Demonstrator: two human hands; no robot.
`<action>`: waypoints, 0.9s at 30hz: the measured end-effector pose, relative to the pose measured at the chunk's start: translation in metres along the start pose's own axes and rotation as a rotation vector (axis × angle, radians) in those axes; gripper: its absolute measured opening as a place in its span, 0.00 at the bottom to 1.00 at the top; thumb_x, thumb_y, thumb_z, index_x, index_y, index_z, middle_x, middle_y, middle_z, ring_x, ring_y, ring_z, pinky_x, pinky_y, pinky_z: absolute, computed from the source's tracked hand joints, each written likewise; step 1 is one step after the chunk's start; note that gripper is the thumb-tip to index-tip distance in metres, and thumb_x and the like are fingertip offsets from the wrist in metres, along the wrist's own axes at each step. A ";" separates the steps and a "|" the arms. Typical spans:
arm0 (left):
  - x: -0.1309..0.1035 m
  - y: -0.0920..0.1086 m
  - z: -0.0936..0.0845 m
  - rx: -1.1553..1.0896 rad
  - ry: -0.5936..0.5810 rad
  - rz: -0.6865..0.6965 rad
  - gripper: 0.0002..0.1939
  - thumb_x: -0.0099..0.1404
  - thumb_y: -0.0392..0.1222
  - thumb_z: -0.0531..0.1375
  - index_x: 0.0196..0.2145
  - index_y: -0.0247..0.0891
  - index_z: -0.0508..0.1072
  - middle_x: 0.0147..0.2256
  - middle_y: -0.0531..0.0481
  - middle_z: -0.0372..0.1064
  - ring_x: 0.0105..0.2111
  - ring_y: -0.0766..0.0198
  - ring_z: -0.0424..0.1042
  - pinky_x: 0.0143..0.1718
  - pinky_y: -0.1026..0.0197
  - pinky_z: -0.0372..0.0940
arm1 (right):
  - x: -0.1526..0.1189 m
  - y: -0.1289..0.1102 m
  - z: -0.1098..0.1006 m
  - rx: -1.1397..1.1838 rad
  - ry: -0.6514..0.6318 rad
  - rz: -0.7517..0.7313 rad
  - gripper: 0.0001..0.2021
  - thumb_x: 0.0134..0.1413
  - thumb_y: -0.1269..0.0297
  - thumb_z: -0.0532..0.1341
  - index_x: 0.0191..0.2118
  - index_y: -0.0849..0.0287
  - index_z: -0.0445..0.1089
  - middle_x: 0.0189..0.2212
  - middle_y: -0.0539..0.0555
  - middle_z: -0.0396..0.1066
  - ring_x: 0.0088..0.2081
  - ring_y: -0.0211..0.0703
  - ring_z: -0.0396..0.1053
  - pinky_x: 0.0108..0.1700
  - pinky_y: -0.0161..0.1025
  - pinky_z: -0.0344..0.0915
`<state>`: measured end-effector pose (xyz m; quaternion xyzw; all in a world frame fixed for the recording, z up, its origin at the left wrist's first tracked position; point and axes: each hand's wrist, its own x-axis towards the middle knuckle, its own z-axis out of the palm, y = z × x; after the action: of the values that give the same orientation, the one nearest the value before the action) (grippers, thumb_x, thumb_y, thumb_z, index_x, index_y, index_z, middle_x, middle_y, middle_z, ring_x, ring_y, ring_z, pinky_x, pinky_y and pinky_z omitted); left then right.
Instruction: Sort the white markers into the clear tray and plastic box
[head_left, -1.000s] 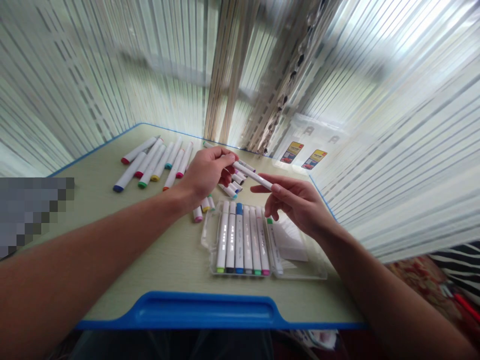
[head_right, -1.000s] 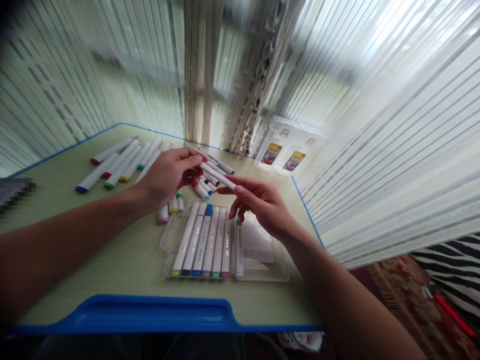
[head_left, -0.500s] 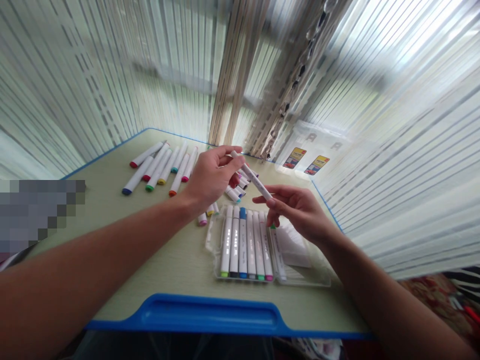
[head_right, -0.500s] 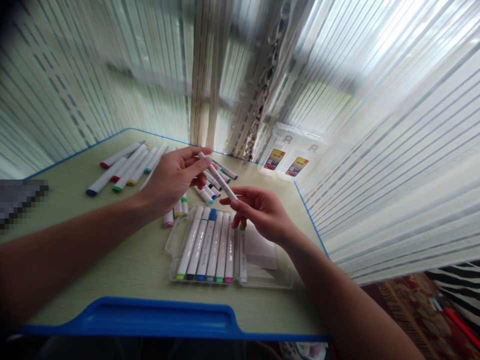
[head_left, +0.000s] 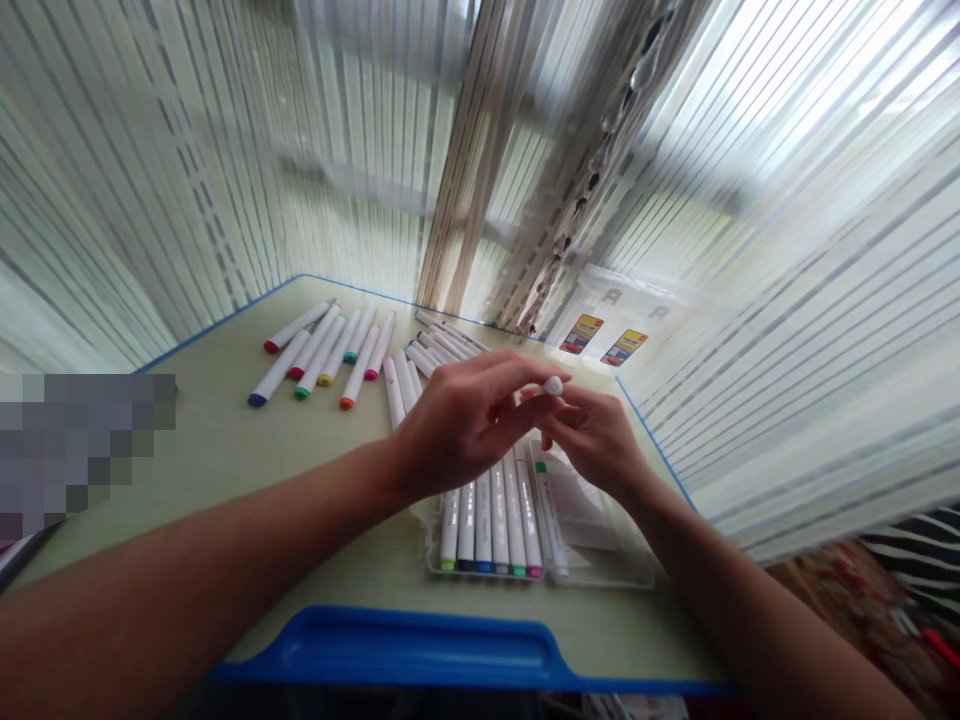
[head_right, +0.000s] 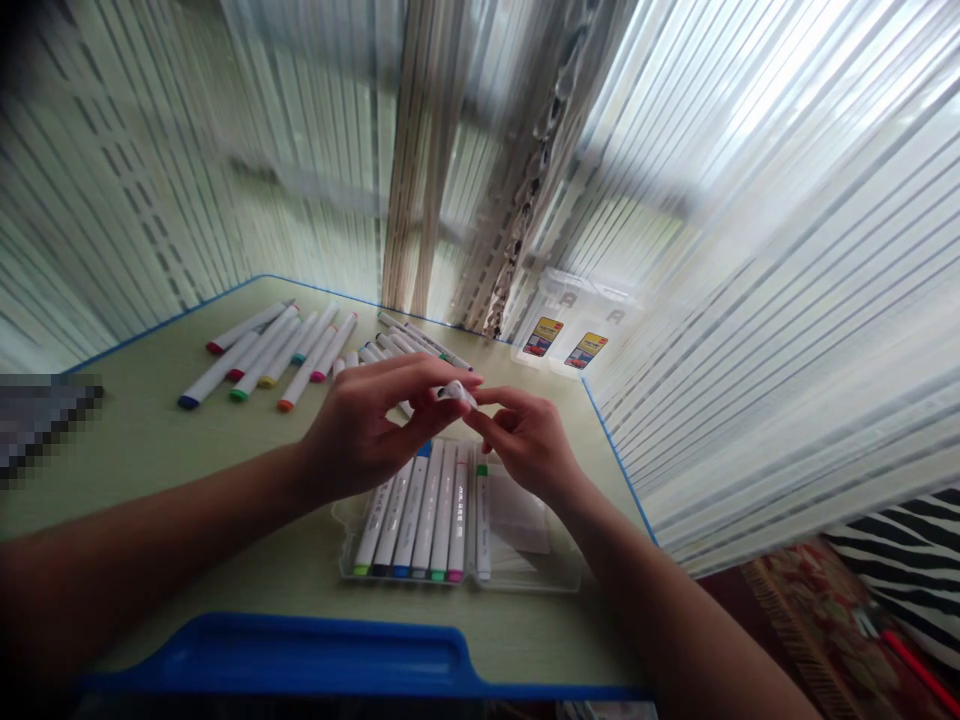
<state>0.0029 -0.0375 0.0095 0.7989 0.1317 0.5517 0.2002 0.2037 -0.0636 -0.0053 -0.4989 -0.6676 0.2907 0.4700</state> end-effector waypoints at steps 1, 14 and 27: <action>-0.001 -0.001 0.001 0.017 -0.009 0.071 0.08 0.71 0.39 0.62 0.45 0.36 0.78 0.41 0.46 0.79 0.31 0.69 0.75 0.36 0.65 0.71 | 0.000 -0.001 0.000 -0.014 0.006 -0.019 0.10 0.52 0.58 0.71 0.31 0.61 0.77 0.20 0.49 0.73 0.18 0.35 0.68 0.19 0.32 0.67; -0.001 -0.003 0.001 0.056 -0.020 0.248 0.09 0.70 0.35 0.63 0.47 0.34 0.77 0.40 0.45 0.78 0.37 0.67 0.77 0.40 0.66 0.73 | 0.000 -0.007 0.001 -0.073 -0.012 -0.084 0.08 0.53 0.69 0.68 0.24 0.60 0.74 0.21 0.48 0.72 0.19 0.33 0.69 0.21 0.30 0.67; -0.001 -0.001 0.001 0.074 -0.034 0.251 0.08 0.69 0.35 0.64 0.45 0.30 0.77 0.39 0.44 0.77 0.33 0.69 0.75 0.36 0.67 0.71 | 0.000 -0.005 0.002 -0.072 -0.005 -0.107 0.05 0.52 0.70 0.68 0.26 0.60 0.76 0.22 0.48 0.74 0.20 0.34 0.70 0.21 0.30 0.67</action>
<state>0.0035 -0.0369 0.0080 0.8252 0.0477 0.5535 0.1020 0.2000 -0.0654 -0.0018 -0.4783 -0.7047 0.2420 0.4648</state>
